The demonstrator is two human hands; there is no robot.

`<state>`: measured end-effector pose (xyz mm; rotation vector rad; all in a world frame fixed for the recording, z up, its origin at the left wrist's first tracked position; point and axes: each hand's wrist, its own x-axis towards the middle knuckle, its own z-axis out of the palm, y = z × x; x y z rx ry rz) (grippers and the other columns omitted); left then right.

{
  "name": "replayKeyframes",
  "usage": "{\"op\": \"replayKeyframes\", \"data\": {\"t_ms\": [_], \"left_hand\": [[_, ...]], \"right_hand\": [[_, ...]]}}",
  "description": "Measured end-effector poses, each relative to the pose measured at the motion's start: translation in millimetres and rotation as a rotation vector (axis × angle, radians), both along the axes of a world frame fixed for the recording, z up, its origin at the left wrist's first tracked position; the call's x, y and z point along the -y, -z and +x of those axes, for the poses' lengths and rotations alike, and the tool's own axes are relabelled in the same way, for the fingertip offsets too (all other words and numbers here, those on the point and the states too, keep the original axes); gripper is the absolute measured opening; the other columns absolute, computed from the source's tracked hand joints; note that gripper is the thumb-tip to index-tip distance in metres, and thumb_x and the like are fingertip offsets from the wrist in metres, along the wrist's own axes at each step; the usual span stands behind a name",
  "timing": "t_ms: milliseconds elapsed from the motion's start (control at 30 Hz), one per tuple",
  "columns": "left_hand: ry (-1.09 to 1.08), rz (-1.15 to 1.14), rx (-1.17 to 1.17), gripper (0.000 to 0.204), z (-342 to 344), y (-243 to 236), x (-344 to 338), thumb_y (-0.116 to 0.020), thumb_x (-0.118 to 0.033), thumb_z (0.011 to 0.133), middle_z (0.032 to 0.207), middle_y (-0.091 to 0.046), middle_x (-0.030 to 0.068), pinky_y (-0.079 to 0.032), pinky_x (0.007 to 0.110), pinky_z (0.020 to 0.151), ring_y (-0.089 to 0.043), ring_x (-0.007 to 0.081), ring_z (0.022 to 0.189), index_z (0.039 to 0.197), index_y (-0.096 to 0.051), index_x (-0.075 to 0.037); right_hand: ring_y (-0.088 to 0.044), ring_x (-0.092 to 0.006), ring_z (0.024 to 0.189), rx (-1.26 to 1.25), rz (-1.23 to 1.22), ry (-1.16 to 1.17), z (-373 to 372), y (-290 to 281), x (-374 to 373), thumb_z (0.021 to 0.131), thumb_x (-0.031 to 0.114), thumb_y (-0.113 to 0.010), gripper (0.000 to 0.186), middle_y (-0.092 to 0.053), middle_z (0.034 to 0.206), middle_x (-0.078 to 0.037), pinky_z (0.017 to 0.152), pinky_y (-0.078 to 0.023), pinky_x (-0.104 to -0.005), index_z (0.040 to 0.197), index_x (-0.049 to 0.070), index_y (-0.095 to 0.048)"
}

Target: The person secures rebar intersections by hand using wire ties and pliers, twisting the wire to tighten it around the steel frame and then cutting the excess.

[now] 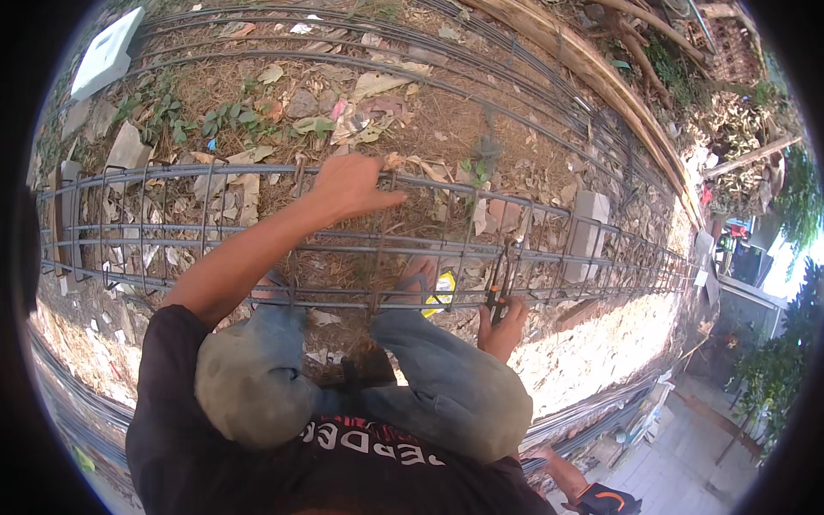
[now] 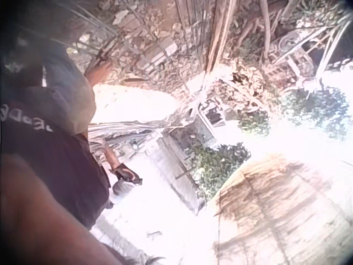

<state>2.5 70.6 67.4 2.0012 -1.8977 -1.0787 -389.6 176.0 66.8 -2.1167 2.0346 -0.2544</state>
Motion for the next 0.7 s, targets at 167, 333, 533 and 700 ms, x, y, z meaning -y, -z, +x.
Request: {"op": "replayKeyframes", "data": {"t_ms": [167, 333, 533, 700], "left_hand": [[-0.079, -0.087, -0.010, 0.061, -5.3, 3.1, 0.1, -0.070, -0.056, 0.076, 0.076, -0.069, 0.0209, -0.053, 0.045, 0.070, -0.069, 0.0358, 0.078, 0.094, -0.070, 0.002], [-0.041, -0.159, 0.016, 0.061, -18.2, 4.3, 1.7, -0.071, -0.058, 0.078, 0.062, -0.062, 0.0178, -0.048, 0.047, 0.063, -0.064, 0.0351, 0.064, 0.084, -0.068, 0.003], [-0.056, -0.066, -0.040, 0.061, -3.1, 7.5, 4.7, -0.062, -0.060, 0.087, 0.060, -0.060, 0.0146, -0.046, 0.046, 0.059, -0.060, 0.0317, 0.059, 0.078, -0.071, 0.000], [0.018, 0.062, -0.017, 0.058, 0.5, 11.2, 8.6, -0.061, -0.057, 0.087, 0.076, -0.067, 0.0220, -0.050, 0.049, 0.072, -0.066, 0.0399, 0.078, 0.092, -0.072, 0.000]], "right_hand": [[-0.051, -0.0449, 0.111, 0.071, 0.035, 0.048, -4.3, -4.4, 8.9, 0.079, 0.013, -0.074, 0.042, -0.050, 0.120, -0.024, 0.092, -0.044, -0.0499, 0.113, 0.000, -0.052], [-0.058, -0.0420, 0.097, 0.104, 0.042, 0.181, -19.4, -15.4, 9.8, 0.085, 0.020, -0.067, 0.033, -0.057, 0.105, -0.024, 0.081, -0.047, -0.0488, 0.105, -0.002, -0.053], [-0.067, -0.0294, 0.078, 0.242, 0.260, 0.291, -6.7, -27.7, 11.9, 0.088, 0.019, -0.063, 0.028, -0.066, 0.084, -0.018, 0.071, -0.051, -0.0420, 0.107, 0.000, -0.054], [-0.064, -0.0224, 0.060, 0.392, 0.374, 0.457, 18.4, -41.6, 21.7, 0.088, 0.018, -0.065, 0.026, -0.062, 0.070, -0.011, 0.058, -0.050, -0.0383, 0.104, 0.000, -0.054]]}}
